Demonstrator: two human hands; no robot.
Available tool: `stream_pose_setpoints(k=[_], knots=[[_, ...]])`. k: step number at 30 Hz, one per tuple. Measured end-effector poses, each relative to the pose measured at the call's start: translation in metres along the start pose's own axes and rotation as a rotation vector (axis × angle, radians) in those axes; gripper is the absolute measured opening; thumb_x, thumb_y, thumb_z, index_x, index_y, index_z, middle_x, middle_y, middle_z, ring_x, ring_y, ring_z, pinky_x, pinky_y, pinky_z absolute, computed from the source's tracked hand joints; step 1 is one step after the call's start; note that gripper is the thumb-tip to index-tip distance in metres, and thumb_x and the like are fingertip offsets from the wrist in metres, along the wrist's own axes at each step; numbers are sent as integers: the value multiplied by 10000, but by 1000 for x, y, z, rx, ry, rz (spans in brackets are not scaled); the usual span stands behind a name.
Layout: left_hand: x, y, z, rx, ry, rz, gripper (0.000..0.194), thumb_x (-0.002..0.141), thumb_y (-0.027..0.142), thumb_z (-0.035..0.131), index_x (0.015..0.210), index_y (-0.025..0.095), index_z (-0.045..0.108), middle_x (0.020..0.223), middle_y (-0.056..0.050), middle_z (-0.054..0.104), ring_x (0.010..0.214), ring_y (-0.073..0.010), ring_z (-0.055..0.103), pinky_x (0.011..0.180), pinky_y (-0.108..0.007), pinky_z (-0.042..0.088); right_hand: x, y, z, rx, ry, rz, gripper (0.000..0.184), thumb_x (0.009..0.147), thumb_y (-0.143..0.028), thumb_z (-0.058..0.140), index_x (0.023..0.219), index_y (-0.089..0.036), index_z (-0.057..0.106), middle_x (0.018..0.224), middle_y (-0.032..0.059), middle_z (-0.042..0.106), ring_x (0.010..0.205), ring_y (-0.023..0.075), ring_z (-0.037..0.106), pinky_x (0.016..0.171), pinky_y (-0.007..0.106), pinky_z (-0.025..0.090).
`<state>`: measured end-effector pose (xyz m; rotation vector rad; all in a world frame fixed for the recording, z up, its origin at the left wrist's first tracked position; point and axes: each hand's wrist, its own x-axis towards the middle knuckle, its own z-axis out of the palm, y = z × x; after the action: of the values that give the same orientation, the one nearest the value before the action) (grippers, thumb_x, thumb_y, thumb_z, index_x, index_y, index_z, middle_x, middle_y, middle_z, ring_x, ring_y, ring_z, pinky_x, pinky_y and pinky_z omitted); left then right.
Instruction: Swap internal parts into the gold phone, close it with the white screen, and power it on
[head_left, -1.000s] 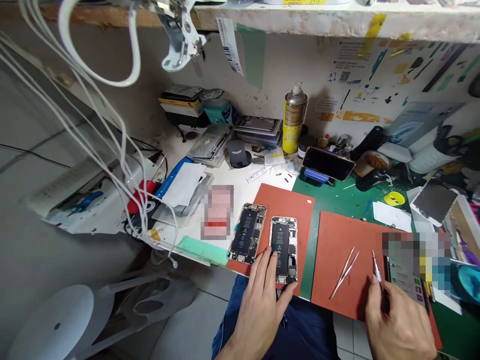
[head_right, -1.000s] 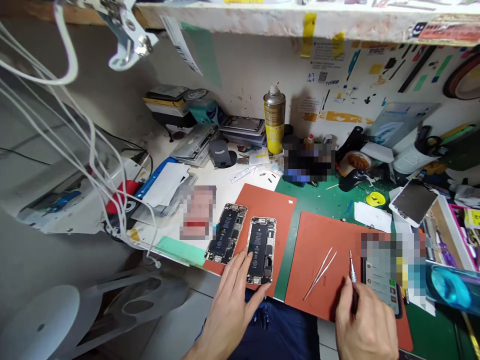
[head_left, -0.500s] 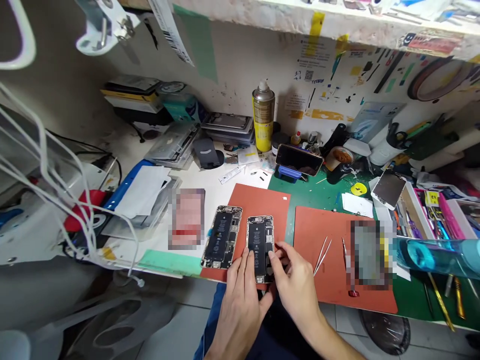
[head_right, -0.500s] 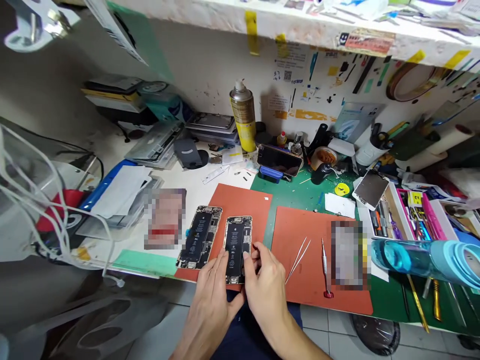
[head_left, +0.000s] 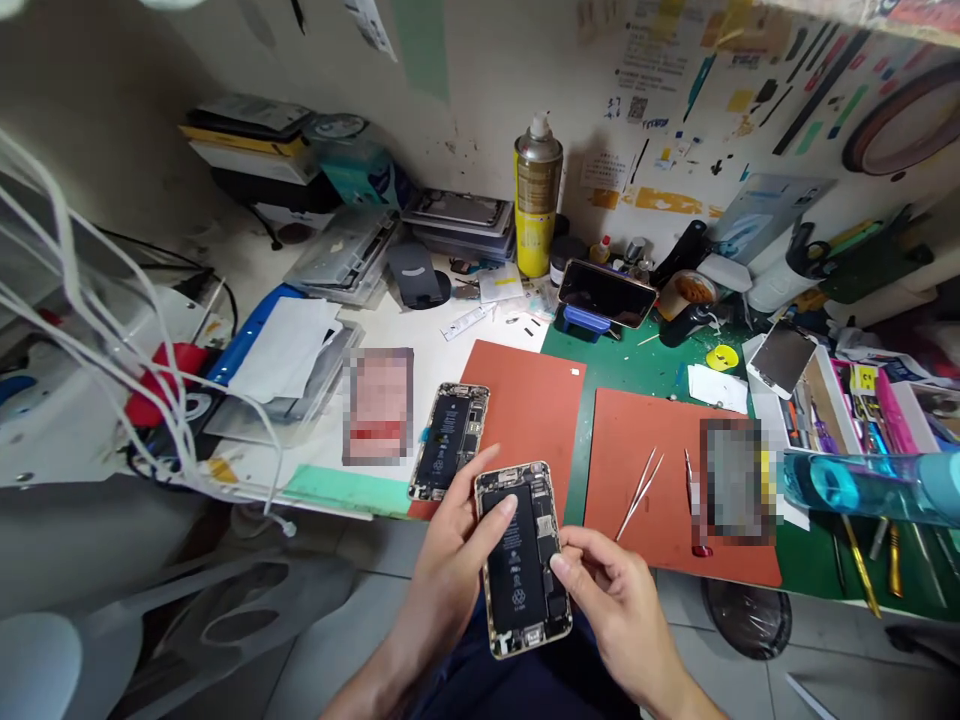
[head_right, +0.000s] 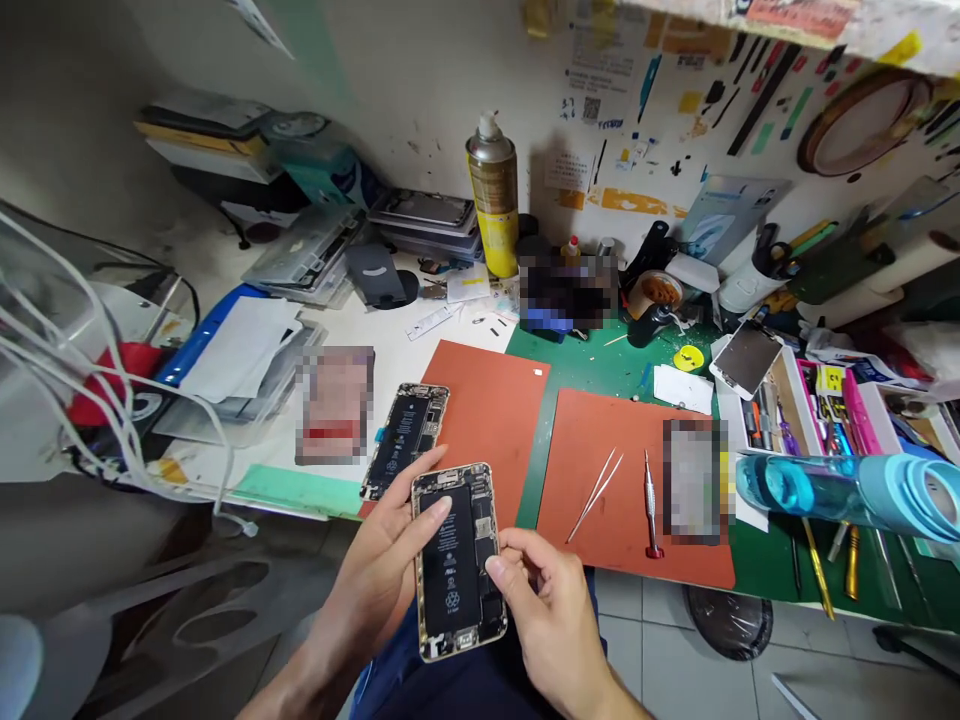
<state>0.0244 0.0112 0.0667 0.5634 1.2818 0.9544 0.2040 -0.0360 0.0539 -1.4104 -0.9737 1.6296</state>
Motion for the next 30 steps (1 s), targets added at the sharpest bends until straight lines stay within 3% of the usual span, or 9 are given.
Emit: stream_pose_setpoints(k=[3, 6, 9, 13, 17, 23, 30], knots=[[-9, -6, 9, -46, -5, -76, 976, 799, 533, 888, 1599, 234, 416, 1058, -86, 813, 924, -288, 814, 823, -433, 680, -23, 9, -1, -89, -10, -2, 378, 1018, -557, 682, 1035, -195, 792, 712, -10, 631, 636, 135, 537, 627, 249, 486], [-22, -18, 8, 22, -18, -105, 845, 813, 547, 871, 1493, 227, 485, 1042, -81, 812, 949, -291, 813, 851, -442, 672, -36, 8, -2, -181, 93, -63, 314, 1030, -491, 685, 1117, -202, 772, 834, 27, 715, 729, 160, 635, 708, 265, 549], [-35, -28, 3, 180, -42, -85, 648, 841, 545, 829, 1345, 220, 584, 1105, -98, 809, 1021, -297, 801, 834, -405, 663, -36, -1, -4, -208, 191, -141, 298, 1029, -442, 694, 1213, -217, 758, 1004, 66, 750, 884, 190, 702, 803, 293, 581], [-49, -40, -1, 300, -81, -45, 475, 867, 555, 782, 1186, 228, 649, 1110, -84, 804, 1019, -284, 791, 823, -383, 652, -30, -4, -4, -236, 178, -161, 239, 1031, -415, 690, 1105, -223, 812, 940, 52, 716, 836, 176, 669, 735, 285, 557], [-56, -48, -4, 395, -65, 2, 438, 858, 561, 767, 1131, 230, 675, 1000, -52, 789, 902, -249, 775, 799, -368, 641, -33, 7, -1, -259, 197, -165, 237, 1031, -404, 688, 982, -211, 817, 877, 46, 706, 799, 172, 642, 713, 292, 530], [-59, -55, -12, 449, -59, 19, 413, 853, 555, 748, 1087, 219, 691, 965, -57, 781, 873, -241, 757, 799, -367, 632, -42, 20, 7, -251, 195, -159, 236, 1036, -395, 685, 960, -206, 803, 852, 34, 673, 757, 160, 607, 675, 286, 494], [-57, -65, -26, 403, -59, 29, 429, 856, 538, 770, 1133, 218, 704, 1019, -66, 797, 923, -248, 768, 842, -375, 629, -55, 37, 18, -157, 168, -167, 188, 1057, -352, 673, 1108, -239, 815, 941, 37, 689, 840, 166, 649, 771, 289, 538]])
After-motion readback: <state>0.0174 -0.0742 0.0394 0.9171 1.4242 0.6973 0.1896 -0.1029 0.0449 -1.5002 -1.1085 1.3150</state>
